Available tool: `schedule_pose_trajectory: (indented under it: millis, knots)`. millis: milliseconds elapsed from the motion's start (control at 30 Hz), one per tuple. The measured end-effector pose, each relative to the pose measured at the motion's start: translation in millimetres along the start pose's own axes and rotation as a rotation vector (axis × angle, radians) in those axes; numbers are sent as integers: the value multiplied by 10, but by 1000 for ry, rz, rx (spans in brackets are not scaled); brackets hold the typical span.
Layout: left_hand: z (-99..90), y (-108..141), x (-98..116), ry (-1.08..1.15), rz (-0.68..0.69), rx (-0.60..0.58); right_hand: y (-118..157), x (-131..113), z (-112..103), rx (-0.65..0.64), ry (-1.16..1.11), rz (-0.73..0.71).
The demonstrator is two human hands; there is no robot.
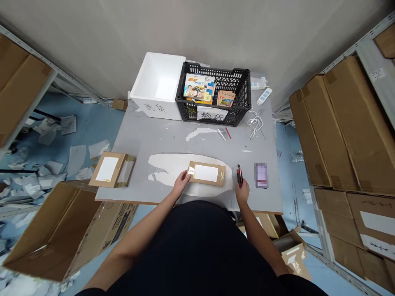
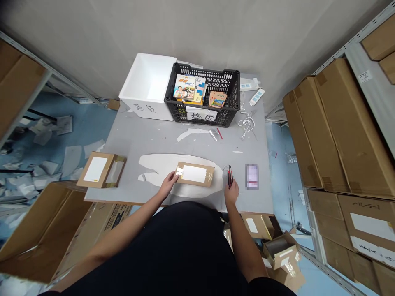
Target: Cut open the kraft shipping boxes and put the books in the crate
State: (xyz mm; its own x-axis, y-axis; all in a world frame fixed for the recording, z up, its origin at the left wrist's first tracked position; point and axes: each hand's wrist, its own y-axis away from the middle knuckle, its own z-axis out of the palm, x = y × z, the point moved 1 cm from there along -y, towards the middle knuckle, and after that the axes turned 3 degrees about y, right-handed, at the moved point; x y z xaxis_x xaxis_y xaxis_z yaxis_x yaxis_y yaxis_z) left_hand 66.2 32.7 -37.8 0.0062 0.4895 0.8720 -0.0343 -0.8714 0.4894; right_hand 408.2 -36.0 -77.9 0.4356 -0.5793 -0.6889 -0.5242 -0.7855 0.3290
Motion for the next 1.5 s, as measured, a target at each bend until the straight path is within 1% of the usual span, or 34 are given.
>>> schedule_pose_trajectory:
  millis: [67,100,267,400,467,533,600,667,700,767,833,900,1000,1067,1233,1500]
  knots:
    - [11,31,22,8,-18,3,-34,108,-58,27,145,73]
    - [17,48,30,17,-24,-1,-54,134,-69,44,182,98]
    - [38,125,36,60,-13,-1,-196,106,-76,23,182,131]
    - [37,131,-1,89,2,6,-263,16,-179,-19,114,134]
    - [31,120,-35,103,17,15,-229,-73,-245,-51,65,114]
    - [24,105,-80,109,29,31,-145,-216,-298,-106,-66,58]
    - [15,89,-135,120,41,46,-31,-414,-326,-180,-226,-19]
    - [6,72,-193,137,50,57,86,-649,-324,-247,-277,-95]
    - [2,65,-222,148,52,61,137,-772,-310,-268,-238,-132]
    - [-7,51,-279,172,52,65,220,-1016,-255,-307,-91,-235]
    - [-15,42,-332,195,49,66,278,-1243,-171,-359,101,-380]
    - [-25,39,-375,213,50,66,322,-1439,-71,-447,277,-558]
    - [-40,41,-417,229,55,63,366,-1659,72,-614,480,-792]
    - [-48,41,-429,237,52,70,378,-1757,141,-688,610,-886]
    - [-62,31,-428,250,46,74,360,-1898,221,-706,836,-1016]
    - [-86,44,-390,208,33,75,336,-2086,290,-772,1088,-1098]
